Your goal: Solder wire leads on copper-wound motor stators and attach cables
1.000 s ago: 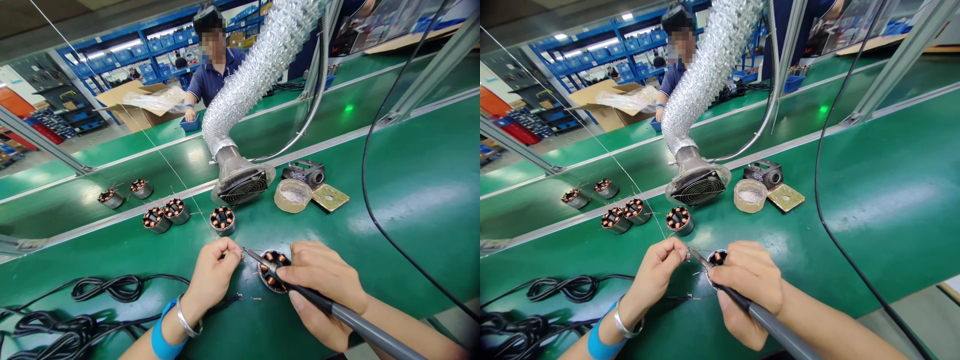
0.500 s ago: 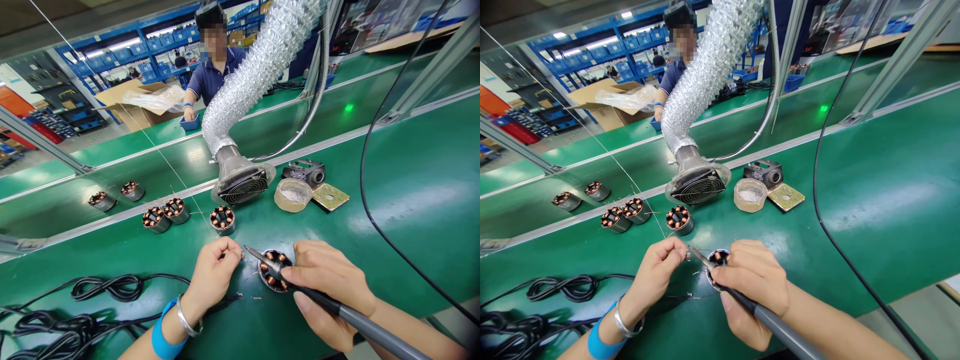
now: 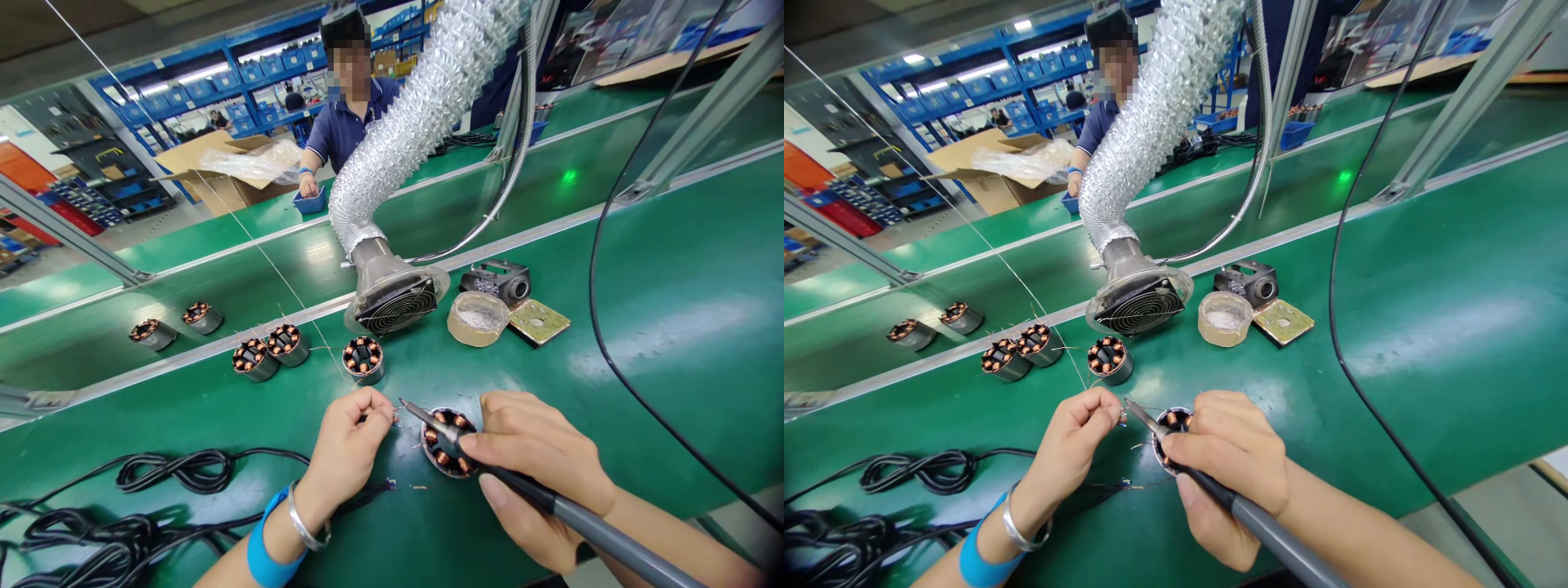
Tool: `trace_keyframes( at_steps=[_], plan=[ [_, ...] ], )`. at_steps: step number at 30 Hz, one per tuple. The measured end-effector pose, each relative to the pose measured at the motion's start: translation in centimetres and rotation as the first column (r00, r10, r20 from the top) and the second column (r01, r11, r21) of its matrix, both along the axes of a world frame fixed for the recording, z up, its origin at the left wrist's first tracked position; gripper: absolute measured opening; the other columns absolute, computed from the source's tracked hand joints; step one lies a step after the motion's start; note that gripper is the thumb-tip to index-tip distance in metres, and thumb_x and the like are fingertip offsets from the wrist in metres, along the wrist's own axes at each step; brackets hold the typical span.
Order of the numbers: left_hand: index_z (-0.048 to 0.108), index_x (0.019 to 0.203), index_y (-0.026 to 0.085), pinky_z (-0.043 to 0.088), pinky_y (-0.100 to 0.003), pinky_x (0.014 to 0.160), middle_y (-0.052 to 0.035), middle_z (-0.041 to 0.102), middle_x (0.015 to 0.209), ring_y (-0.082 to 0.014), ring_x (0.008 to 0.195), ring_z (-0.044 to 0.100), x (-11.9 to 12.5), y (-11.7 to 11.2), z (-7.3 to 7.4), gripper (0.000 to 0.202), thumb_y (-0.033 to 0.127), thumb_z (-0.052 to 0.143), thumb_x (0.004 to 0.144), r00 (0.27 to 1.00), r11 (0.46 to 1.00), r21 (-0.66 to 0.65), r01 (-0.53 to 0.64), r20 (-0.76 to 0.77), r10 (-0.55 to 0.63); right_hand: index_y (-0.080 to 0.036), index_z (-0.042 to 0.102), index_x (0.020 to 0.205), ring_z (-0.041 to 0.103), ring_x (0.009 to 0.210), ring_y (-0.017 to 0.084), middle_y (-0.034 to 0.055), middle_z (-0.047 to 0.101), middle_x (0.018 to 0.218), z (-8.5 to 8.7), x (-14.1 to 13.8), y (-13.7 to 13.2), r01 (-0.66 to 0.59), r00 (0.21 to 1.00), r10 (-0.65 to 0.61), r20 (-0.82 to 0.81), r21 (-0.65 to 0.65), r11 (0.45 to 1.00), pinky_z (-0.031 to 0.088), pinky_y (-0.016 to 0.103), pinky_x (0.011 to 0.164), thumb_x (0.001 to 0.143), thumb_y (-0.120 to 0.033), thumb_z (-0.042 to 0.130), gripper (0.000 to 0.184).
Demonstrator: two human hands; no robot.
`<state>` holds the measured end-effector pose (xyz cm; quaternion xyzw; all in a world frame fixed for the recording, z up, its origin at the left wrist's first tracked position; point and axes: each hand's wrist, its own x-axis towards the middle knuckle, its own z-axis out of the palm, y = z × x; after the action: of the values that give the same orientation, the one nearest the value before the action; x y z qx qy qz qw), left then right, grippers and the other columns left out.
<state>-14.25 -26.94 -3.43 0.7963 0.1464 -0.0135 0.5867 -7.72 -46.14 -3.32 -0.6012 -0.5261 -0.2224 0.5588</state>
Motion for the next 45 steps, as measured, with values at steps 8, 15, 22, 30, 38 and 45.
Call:
trace_keyframes(
  at_steps=[8,15,22,30,38,45],
  plan=[
    [0.054,0.066,0.018,0.030,-0.023,0.055,0.0029,0.046,0.060,-0.0123,0.059,0.038,-0.3,-0.1,0.0,0.019,0.032,0.052,0.078,1.000,1.000,-0.007,-0.013,-0.015,0.013,-0.016,0.060,0.106,0.052,0.046,0.016,0.0022,0.059,0.061,0.4,-0.2,-0.6,0.024,0.999,-0.023,0.026,-0.065,0.998,0.043,0.032,0.047,0.071,-0.005,0.049,0.038],
    [0.056,0.066,0.018,0.030,-0.024,0.056,0.0031,0.046,0.059,-0.0121,0.058,0.037,-0.4,-0.1,-0.4,0.014,0.028,0.049,0.074,1.000,0.999,-0.035,-0.021,-0.019,0.020,-0.018,0.062,0.110,0.063,0.059,0.023,0.0065,0.064,0.069,-0.3,-0.5,-1.5,0.062,0.998,-0.063,-0.009,-0.100,0.993,0.053,0.040,0.056,0.074,-0.006,0.055,0.038],
    [0.051,0.069,0.017,0.026,-0.024,0.057,0.0035,0.039,0.061,-0.0119,0.060,0.032,-0.6,0.3,-0.3,0.019,0.032,0.051,0.082,0.994,0.991,-0.083,0.104,-0.008,-0.105,-0.017,0.058,0.124,0.058,0.052,0.016,0.0019,0.063,0.068,-1.3,0.6,0.2,0.114,0.993,-0.113,-0.022,0.083,0.990,0.050,0.030,0.048,0.081,-0.008,0.053,0.044],
    [0.044,0.072,0.018,0.026,-0.025,0.060,0.0045,0.034,0.067,-0.0119,0.063,0.029,-1.0,1.4,-0.5,0.038,0.052,0.055,0.086,0.940,0.920,-0.195,0.341,0.049,-0.338,-0.019,0.062,0.093,0.065,0.059,0.012,0.0040,0.072,0.079,-1.0,0.9,2.8,-0.005,0.998,-0.005,-0.064,-0.152,0.988,0.054,0.022,0.058,0.086,-0.008,0.056,0.015],
    [0.050,0.080,0.018,0.031,-0.025,0.064,0.0033,0.045,0.071,-0.0129,0.067,0.037,-1.4,1.5,1.2,0.023,0.037,0.050,0.093,0.932,0.927,0.104,0.361,-0.005,-0.362,-0.019,0.058,0.097,0.065,0.060,0.012,0.0023,0.069,0.076,-1.6,0.7,2.7,-0.044,0.998,0.039,-0.046,-0.112,0.993,0.052,0.022,0.057,0.083,-0.004,0.053,0.021],
    [0.050,0.076,0.017,0.029,-0.024,0.060,0.0041,0.042,0.065,-0.0117,0.062,0.035,-1.0,1.5,0.4,0.036,0.050,0.054,0.089,0.946,0.939,-0.124,0.321,0.008,-0.323,-0.019,0.058,0.103,0.058,0.054,0.011,-0.0003,0.066,0.072,-1.6,0.4,2.8,-0.015,0.999,0.009,-0.041,-0.164,0.986,0.046,0.023,0.053,0.081,-0.005,0.051,0.026]
  ],
)
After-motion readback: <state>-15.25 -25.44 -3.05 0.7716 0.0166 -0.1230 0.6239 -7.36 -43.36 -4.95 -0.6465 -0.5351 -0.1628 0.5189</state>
